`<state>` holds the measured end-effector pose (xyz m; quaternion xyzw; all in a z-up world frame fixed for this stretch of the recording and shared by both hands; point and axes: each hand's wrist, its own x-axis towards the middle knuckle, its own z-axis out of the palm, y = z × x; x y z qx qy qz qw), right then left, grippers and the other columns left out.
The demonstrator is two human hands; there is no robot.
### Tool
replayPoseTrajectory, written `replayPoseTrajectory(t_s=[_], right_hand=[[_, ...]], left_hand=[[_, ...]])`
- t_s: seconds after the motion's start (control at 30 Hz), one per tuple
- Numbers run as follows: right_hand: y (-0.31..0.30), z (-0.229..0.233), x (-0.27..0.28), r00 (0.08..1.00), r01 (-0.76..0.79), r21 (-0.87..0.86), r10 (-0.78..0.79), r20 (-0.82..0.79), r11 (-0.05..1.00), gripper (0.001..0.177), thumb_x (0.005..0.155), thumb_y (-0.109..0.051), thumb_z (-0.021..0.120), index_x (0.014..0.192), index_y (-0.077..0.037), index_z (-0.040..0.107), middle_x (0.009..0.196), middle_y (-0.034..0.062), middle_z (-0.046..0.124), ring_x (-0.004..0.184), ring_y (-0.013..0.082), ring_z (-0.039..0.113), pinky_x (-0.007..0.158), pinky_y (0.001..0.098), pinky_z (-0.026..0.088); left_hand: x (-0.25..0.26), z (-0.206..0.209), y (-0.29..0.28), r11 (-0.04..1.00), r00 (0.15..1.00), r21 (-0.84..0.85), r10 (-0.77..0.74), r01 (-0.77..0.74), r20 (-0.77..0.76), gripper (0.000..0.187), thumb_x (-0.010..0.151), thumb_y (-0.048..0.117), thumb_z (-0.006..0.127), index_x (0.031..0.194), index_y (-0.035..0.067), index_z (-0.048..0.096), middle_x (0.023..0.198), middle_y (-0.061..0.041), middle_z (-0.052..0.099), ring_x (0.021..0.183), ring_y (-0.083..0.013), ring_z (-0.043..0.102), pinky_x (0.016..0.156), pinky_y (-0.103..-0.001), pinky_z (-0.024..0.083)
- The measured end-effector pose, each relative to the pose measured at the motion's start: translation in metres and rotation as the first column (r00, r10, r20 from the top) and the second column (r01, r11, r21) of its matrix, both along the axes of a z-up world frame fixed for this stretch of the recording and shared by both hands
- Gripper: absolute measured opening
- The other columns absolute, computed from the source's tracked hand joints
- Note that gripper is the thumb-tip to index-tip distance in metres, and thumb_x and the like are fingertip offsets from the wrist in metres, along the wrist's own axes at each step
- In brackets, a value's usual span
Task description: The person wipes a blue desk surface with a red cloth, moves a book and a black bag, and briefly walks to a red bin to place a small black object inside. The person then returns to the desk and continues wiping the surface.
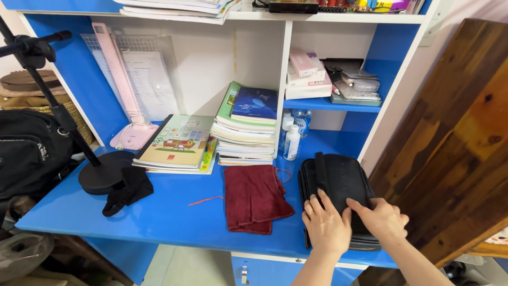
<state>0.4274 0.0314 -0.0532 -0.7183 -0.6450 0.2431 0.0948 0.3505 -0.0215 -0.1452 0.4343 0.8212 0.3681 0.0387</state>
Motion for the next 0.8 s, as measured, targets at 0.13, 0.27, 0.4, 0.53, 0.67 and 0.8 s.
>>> replayPoseTrajectory(t_s=[0.13, 0.27, 0.4, 0.53, 0.67, 0.8], right_hand=[[-0.007, 0.015, 0.003, 0.999, 0.014, -0.071, -0.016, -0.036, 0.997, 0.089, 0.076, -0.072, 0.066, 0.151, -0.028, 0.046, 0.154, 0.0158, 0.041, 0.141, 0.0417, 0.030, 0.108, 0.0584, 0.041], [-0.022, 0.028, 0.001, 0.983, 0.012, -0.194, -0.048, -0.177, 0.981, 0.110, 0.071, -0.069, 0.068, 0.162, -0.024, 0.025, 0.158, 0.0207, 0.035, 0.143, 0.0432, 0.042, 0.119, 0.0545, 0.036], [-0.024, 0.029, 0.000, 0.970, 0.022, -0.271, -0.086, -0.227, 0.962, 0.109, 0.070, -0.069, 0.066, 0.161, -0.026, 0.027, 0.160, 0.0212, 0.028, 0.146, 0.0422, 0.036, 0.121, 0.0559, 0.032], [-0.026, 0.036, -0.002, 0.963, 0.024, -0.300, -0.103, -0.248, 0.954, 0.107, 0.070, -0.067, 0.068, 0.160, -0.023, 0.031, 0.160, 0.0208, 0.029, 0.149, 0.0365, 0.029, 0.122, 0.0555, 0.031], [-0.020, 0.037, -0.003, 0.974, 0.029, -0.294, -0.093, -0.207, 0.955, 0.108, 0.071, -0.066, 0.070, 0.162, -0.026, 0.028, 0.162, 0.0169, 0.032, 0.149, 0.0404, 0.032, 0.116, 0.0645, 0.038], [-0.021, 0.043, -0.006, 0.973, 0.038, -0.281, -0.100, -0.209, 0.959, 0.103, 0.075, -0.060, 0.073, 0.161, -0.022, 0.032, 0.158, 0.0155, 0.043, 0.144, 0.0442, 0.040, 0.102, 0.0727, 0.050]], left_hand=[[-0.004, 0.024, -0.015, 0.994, 0.991, -0.058, -0.088, 0.095, 0.105, 0.075, 0.106, 0.044, 0.050, 0.163, 0.011, 0.014, 0.159, -0.027, 0.022, 0.141, -0.0508, 0.023, 0.109, -0.064, 0.024], [-0.009, 0.071, -0.047, 0.957, 0.945, -0.159, -0.198, 0.244, 0.262, 0.085, 0.100, 0.051, 0.048, 0.164, 0.017, 0.003, 0.164, -0.025, 0.005, 0.146, -0.0531, 0.009, 0.113, -0.068, 0.017], [-0.014, 0.139, -0.087, 0.831, 0.856, -0.362, -0.234, 0.422, 0.461, 0.138, 0.058, 0.057, 0.064, 0.162, 0.030, -0.022, 0.169, -0.015, -0.019, 0.154, -0.0465, -0.014, 0.120, -0.070, 0.009], [-0.013, 0.119, -0.077, 0.818, 0.870, -0.382, -0.264, 0.430, 0.416, 0.144, 0.060, 0.032, 0.077, 0.159, 0.031, -0.027, 0.168, -0.019, -0.017, 0.153, -0.0493, -0.012, 0.114, -0.073, 0.021], [-0.013, 0.092, -0.060, 0.837, 0.909, -0.388, -0.272, 0.385, 0.315, 0.133, 0.077, 0.004, 0.079, 0.162, 0.032, -0.020, 0.168, -0.019, -0.015, 0.152, -0.0515, -0.009, 0.108, -0.069, 0.031], [-0.018, 0.086, -0.052, 0.839, 0.913, -0.378, -0.303, 0.392, 0.274, 0.131, 0.079, 0.003, 0.079, 0.162, 0.030, -0.018, 0.169, -0.018, -0.014, 0.151, -0.0542, -0.010, 0.105, -0.069, 0.036]])
